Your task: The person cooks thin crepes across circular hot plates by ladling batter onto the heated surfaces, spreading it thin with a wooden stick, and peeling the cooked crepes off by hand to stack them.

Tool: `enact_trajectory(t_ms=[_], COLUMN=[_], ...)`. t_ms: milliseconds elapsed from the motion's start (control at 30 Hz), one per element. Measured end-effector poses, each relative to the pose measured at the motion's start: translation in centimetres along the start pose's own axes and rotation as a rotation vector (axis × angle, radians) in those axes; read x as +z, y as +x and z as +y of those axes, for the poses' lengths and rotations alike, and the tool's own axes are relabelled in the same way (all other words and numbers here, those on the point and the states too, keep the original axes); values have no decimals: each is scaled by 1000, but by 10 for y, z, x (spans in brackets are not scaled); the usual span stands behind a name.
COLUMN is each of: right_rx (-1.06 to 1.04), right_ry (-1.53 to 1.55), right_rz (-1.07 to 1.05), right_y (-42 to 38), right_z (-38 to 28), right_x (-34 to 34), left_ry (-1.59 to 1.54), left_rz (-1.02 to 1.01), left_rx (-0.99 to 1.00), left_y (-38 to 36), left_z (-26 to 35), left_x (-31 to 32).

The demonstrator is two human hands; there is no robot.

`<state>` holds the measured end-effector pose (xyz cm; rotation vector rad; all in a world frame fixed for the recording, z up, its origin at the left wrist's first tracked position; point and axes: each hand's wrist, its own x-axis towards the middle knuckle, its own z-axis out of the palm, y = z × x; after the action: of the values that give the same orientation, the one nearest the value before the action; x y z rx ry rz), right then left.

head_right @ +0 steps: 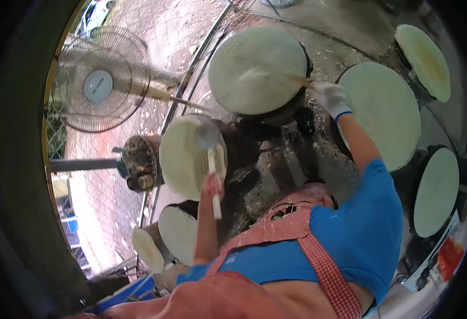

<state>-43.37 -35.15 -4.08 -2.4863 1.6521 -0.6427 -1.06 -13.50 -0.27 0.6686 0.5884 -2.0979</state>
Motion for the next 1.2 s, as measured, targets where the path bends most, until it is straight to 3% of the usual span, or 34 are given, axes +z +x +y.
enact_trajectory(t_ms=[33, 67, 100, 167, 233, 300, 367, 400, 467, 500, 533, 600, 633, 667, 733, 800, 833, 867, 933, 1000, 1067, 1133, 1200], right_rx=[181, 363, 345, 153, 219, 276, 348, 246, 294, 261, 251, 194, 115, -90, -59, -173, -77, -160, 117, 143, 67, -370, -634], right_ry=[13, 23, 26, -46, -28, -13, -256, -222, -112, -73, -60, -4, -16, 131, -4, 123, 197, 319, 598, 523, 501, 232, 276], right_rz=[73, 147, 135, 6, 65, 125, 58, 69, 23, 67, 12, 113, 169, 409, 197, 397, 330, 408, 183, -129, -309, -234, -177], right_y=[-7, -10, -17, -35, -45, -55, -77, -88, -97, -100, -98, -100, -106, -105, -115, -113, -116, -109, -102, -96, -79, -65, -46], right_z=[6, 7, 0, -19, -13, -22, -42, -49, -82, -83, -92, -107, -106, -113, -119, -128, -140, -146, -170, -161, -176, -186, -212], right_x=[5, 8, 7, 1, -7, -12, -12, 1, 17, 27, 15, -15, -25, -22, -21, -17, -22, -21, -31, -12, -9, 19, 47], left_ry=[379, 369, 283, 28, 20, 320, 464, 432, 588, 426, 143, 352, 419, 512, 280, 15, -77, -168, -203, -219, -272, -198, -305], left_rz=[-36, -50, 51, 19, 1, 103, 132, 200, 295, 233, 93, -88, 43, 170, 326, -50, -156, -255, -260, -318, -311, 47, 218], left_rx=[109, 157, 225, 150, 191, 432, 556, 564, 607, 543, 277, 469, 528, 582, 402, 199, 140, 95, 169, 248, 332, 517, 536], left_y=[20, 35, 49, 79, 100, 116, 143, 169, 192, 201, 176, 105, 74, 48, 28, 22, 19, 12, -10, -30, -51, -76, -84], left_z=[14, 19, 19, 25, 24, 9, -3, -4, -22, -25, -31, -52, -72, -77, -76, -72, -74, -77, -93, -118, -153, -195, -232], left_x=[10, 25, 52, 84, 108, 126, 124, 117, 126, 121, 129, 105, 94, 87, 79, 50, 42, 34, 25, 9, -11, -18, -48])
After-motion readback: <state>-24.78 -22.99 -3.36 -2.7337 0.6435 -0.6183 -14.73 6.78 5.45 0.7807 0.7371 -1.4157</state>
